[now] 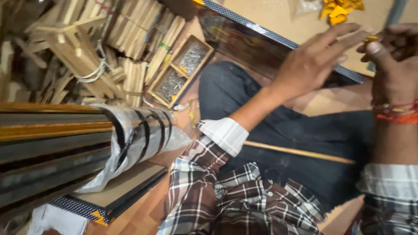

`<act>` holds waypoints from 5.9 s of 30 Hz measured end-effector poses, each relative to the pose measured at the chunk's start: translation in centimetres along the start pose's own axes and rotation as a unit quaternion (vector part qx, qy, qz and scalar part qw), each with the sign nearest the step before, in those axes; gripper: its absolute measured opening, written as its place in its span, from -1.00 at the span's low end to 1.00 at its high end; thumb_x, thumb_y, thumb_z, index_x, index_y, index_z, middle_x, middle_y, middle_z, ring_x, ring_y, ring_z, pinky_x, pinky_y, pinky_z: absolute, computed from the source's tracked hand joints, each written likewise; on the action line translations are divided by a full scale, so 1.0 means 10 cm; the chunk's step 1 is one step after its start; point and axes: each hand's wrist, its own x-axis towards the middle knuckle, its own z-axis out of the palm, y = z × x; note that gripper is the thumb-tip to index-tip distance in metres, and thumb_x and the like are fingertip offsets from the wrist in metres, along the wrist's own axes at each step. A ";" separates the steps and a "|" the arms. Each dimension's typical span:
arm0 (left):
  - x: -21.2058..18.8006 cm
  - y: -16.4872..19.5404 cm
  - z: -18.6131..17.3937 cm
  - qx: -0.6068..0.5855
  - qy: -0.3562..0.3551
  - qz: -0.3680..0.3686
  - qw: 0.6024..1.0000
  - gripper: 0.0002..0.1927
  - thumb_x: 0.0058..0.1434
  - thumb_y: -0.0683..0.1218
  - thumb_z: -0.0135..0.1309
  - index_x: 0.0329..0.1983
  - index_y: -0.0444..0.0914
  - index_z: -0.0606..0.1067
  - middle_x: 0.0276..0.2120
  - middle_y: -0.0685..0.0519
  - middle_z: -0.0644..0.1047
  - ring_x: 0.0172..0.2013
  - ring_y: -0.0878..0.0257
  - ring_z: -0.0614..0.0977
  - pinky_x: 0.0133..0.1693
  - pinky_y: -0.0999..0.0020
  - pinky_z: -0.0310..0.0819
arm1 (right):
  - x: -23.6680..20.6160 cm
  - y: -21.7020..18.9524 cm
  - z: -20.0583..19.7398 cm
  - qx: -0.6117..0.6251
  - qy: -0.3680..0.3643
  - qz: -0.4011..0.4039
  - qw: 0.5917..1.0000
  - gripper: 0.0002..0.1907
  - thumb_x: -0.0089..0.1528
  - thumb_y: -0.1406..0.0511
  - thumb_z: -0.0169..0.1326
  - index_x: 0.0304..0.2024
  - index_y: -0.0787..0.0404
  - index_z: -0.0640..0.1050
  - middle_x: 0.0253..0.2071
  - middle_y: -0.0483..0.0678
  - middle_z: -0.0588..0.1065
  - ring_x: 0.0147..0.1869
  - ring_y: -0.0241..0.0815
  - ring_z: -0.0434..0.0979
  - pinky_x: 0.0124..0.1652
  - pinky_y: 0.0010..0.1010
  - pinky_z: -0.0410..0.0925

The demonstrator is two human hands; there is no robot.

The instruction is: The person sits on the floor and uses a hammer to attach small yellow plastic corner pieces to a long, patterned frame strip. They repeatedly pick up the corner pieces, position them on the strip, and hammer them into place.

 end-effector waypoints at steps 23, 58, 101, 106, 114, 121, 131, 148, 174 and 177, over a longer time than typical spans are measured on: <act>0.13 0.40 -0.15 -0.083 0.013 -0.096 0.992 -0.88 0.30 -0.17 0.18 -0.10 -0.20 0.59 -0.21 0.06 0.63 -0.15 0.14 0.70 -0.10 0.33 0.57 | -0.51 -0.17 0.51 -0.184 0.130 -0.234 0.946 -0.83 0.32 0.60 0.32 -0.08 0.40 0.64 -0.13 0.03 0.52 -0.09 -0.23 0.55 -0.09 -0.54 0.42; -0.21 -0.39 -1.04 0.099 0.073 -0.024 0.992 -0.82 0.43 -0.16 0.18 0.06 -0.26 0.54 -0.01 -0.03 0.60 0.05 0.10 0.65 0.10 0.22 0.55 | -0.62 -0.28 -0.15 -0.295 -0.001 -0.195 0.935 -0.90 0.32 0.52 0.32 -0.19 0.39 0.62 -0.05 0.10 0.63 0.04 -0.14 0.67 0.01 -0.44 0.51; 0.13 0.73 0.03 0.016 -0.077 -0.024 0.997 -0.89 0.25 -0.21 0.15 -0.17 -0.20 0.50 -0.22 0.10 0.56 -0.07 0.10 0.58 0.19 0.17 0.25 | -0.81 -0.07 -0.03 -0.304 0.046 -0.300 0.903 -0.78 0.26 0.58 0.35 -0.11 0.33 0.61 0.01 0.09 0.60 0.05 0.01 0.66 0.03 -0.29 0.50; 0.10 0.63 0.15 0.050 -0.130 -0.023 0.990 -0.86 0.27 -0.17 0.16 -0.13 -0.16 0.48 -0.16 0.16 0.56 -0.07 0.17 0.55 0.13 0.22 0.16 | -1.03 -0.15 -0.05 -0.332 0.037 -0.245 0.910 -0.66 0.27 0.52 0.28 0.09 0.29 0.57 0.16 0.15 0.53 0.14 0.05 0.61 0.03 -0.30 0.49; 0.16 0.54 0.23 0.054 -0.133 0.028 0.989 -0.84 0.24 -0.18 0.15 -0.12 -0.16 0.48 -0.13 0.16 0.53 -0.08 0.19 0.52 0.09 0.21 0.14 | -2.03 -0.25 -0.07 -0.481 -0.278 -0.156 0.817 -0.47 0.06 0.23 0.20 0.12 0.10 0.55 -0.21 -0.08 0.54 -0.19 -0.06 0.54 -0.23 -0.22 0.39; 0.20 0.58 0.24 0.037 -0.153 -0.041 0.987 -0.89 0.24 -0.13 0.17 -0.18 -0.15 0.51 -0.21 0.17 0.51 -0.13 0.20 0.51 0.10 0.22 0.11 | -2.52 -0.32 -0.55 -0.525 -0.060 -0.110 0.842 -0.60 0.21 0.41 0.16 0.11 0.05 0.56 -0.24 -0.11 0.57 -0.37 -0.22 0.50 -0.39 -0.37 0.30; 0.21 0.60 0.23 0.035 -0.155 -0.042 0.986 -0.89 0.24 -0.15 0.17 -0.17 -0.17 0.51 -0.19 0.17 0.52 -0.11 0.20 0.50 0.10 0.24 0.11 | -2.54 -0.43 -0.43 -0.347 0.116 -0.016 0.931 -0.65 0.53 0.46 0.00 0.37 0.26 0.41 -0.13 0.03 0.51 -0.16 -0.31 0.53 -0.18 -0.54 0.37; 0.20 0.62 0.23 0.034 -0.155 -0.055 0.986 -0.89 0.22 -0.13 0.21 -0.20 -0.16 0.54 -0.22 0.17 0.53 -0.12 0.20 0.50 0.10 0.25 0.11 | -2.66 -0.31 -0.23 -0.017 0.146 0.178 0.973 -0.50 0.42 0.35 -0.05 0.43 0.20 0.34 -0.20 -0.13 0.50 -0.39 -0.48 0.33 -0.46 -0.66 0.21; 0.14 0.57 0.18 0.055 -0.180 -0.064 0.980 -0.58 0.16 -0.10 0.28 0.05 -0.14 0.41 -0.15 0.20 0.58 -0.06 0.19 0.54 0.13 0.18 0.14 | -2.37 -0.80 -0.43 -0.416 0.103 -0.111 0.897 -0.40 0.32 0.61 0.04 0.39 0.15 0.43 -0.13 0.07 0.49 -0.21 -0.04 0.54 -0.22 -0.38 0.39; 0.10 0.56 0.20 0.060 -0.167 -0.057 0.983 -0.51 0.17 -0.15 0.27 0.13 -0.14 0.36 -0.16 0.20 0.57 -0.05 0.20 0.55 0.13 0.18 0.14 | -2.37 -0.73 -0.53 -0.499 0.033 -0.059 0.864 -0.32 0.25 0.62 0.11 0.40 0.12 0.44 -0.19 0.04 0.49 -0.20 0.01 0.55 -0.25 -0.31 0.37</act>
